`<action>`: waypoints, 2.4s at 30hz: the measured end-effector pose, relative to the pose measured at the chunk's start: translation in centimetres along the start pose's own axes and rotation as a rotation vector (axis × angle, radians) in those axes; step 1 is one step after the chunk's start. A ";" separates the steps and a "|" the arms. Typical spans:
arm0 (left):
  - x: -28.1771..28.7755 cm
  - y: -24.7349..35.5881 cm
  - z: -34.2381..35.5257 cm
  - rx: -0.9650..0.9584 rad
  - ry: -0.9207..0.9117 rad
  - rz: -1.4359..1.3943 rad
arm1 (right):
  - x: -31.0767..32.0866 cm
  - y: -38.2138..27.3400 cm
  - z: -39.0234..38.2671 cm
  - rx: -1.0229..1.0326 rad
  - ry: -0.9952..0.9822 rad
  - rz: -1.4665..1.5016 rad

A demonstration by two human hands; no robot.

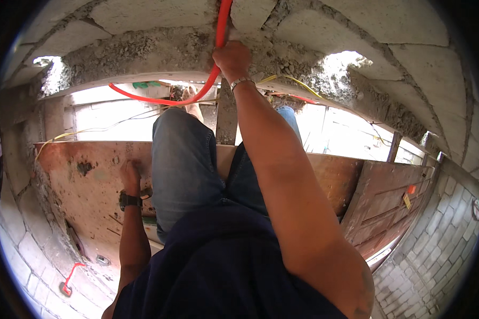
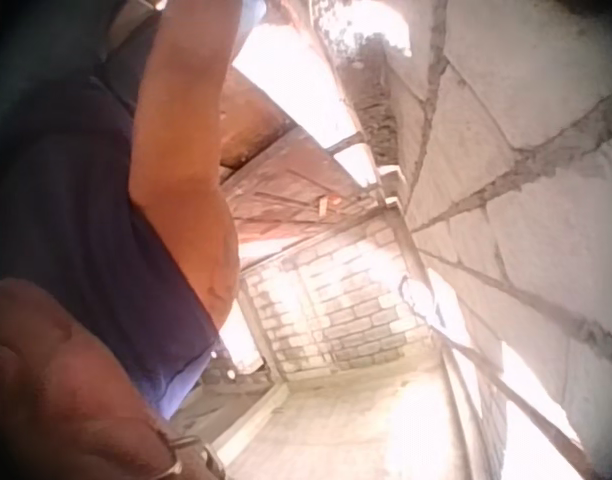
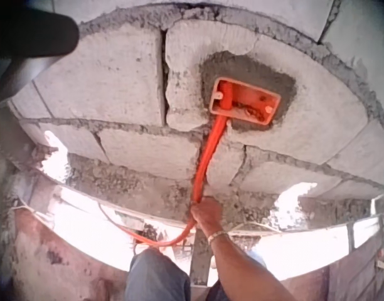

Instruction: The recorder is installing flexible red conduit and electrical wiring into a junction box on a concrete wall and managing site materials.

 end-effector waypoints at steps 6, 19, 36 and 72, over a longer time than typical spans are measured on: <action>4.2 -3.2 -3.6 0.105 0.064 0.051 | -0.2 0.3 0.7 -0.079 -0.044 -0.038; 11.2 -9.2 -8.2 0.252 0.202 0.381 | -1.9 0.5 1.2 0.115 0.000 -0.121; 8.0 -12.3 -7.6 0.447 0.078 0.118 | -3.6 0.4 2.4 0.467 -0.027 -0.369; -25.1 25.9 -1.0 -0.378 -0.289 -0.133 | 0.5 -1.5 0.1 0.263 0.127 -0.002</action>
Point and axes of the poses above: each hand's wrist, its own z-axis towards the middle knuckle, its own x-axis out of the back of the hand, y = z × x, the point moved 10 cm from there along z, towards the middle knuckle, and after that the axes turned 11 degrees about y, right-handed, at the moved point
